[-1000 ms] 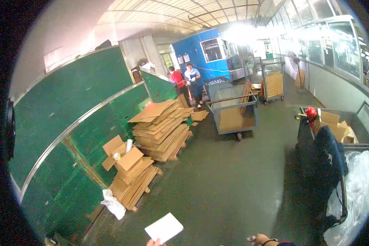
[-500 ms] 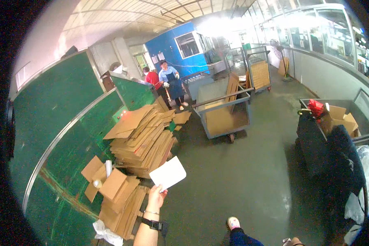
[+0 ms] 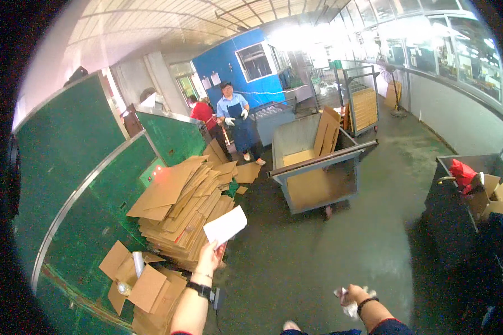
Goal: Filling out paperwork and then pushing a cart of metal pistons across a factory floor.
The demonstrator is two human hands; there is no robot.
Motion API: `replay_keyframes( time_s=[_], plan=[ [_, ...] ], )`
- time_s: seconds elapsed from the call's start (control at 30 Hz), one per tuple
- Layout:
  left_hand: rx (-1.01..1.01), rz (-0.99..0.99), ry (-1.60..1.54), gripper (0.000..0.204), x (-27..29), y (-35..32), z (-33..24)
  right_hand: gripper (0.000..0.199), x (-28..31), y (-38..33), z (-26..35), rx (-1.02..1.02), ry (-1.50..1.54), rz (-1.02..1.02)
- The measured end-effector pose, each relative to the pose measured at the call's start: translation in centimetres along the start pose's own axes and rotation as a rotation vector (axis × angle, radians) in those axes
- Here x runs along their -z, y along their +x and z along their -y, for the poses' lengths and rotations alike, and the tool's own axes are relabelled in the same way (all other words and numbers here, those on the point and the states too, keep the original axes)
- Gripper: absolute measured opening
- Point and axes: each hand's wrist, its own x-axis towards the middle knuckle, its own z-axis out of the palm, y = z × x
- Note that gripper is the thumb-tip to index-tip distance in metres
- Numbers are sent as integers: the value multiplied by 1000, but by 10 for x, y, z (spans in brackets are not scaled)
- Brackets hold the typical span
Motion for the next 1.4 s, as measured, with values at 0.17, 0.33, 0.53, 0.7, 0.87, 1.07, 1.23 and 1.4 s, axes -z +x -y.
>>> replay_keyframes(
  time_s=[0.17,0.33,0.53,0.7,0.87,1.07,1.23,1.4],
  plan=[
    [-46,203,116,16,-18,118,-32,52,-11,117,-18,153,286,-323],
    [-75,226,124,16,-23,246,-54,46,-9,54,15,-219,489,-268],
    [-19,190,119,16,-74,380,-57,52,23,-95,76,-764,771,-156],
    [-48,200,85,17,-127,475,-47,47,229,-98,307,-840,846,-284],
    [-4,149,41,16,-158,543,-22,39,277,-37,319,-696,837,-463],
    [-19,125,102,15,-189,623,-34,30,14,141,37,-488,861,-678],
    [-48,89,88,14,-205,683,-31,46,51,206,30,-506,842,-783],
    [-60,22,89,17,-202,728,-25,47,83,135,158,-579,531,-948]
  ],
)
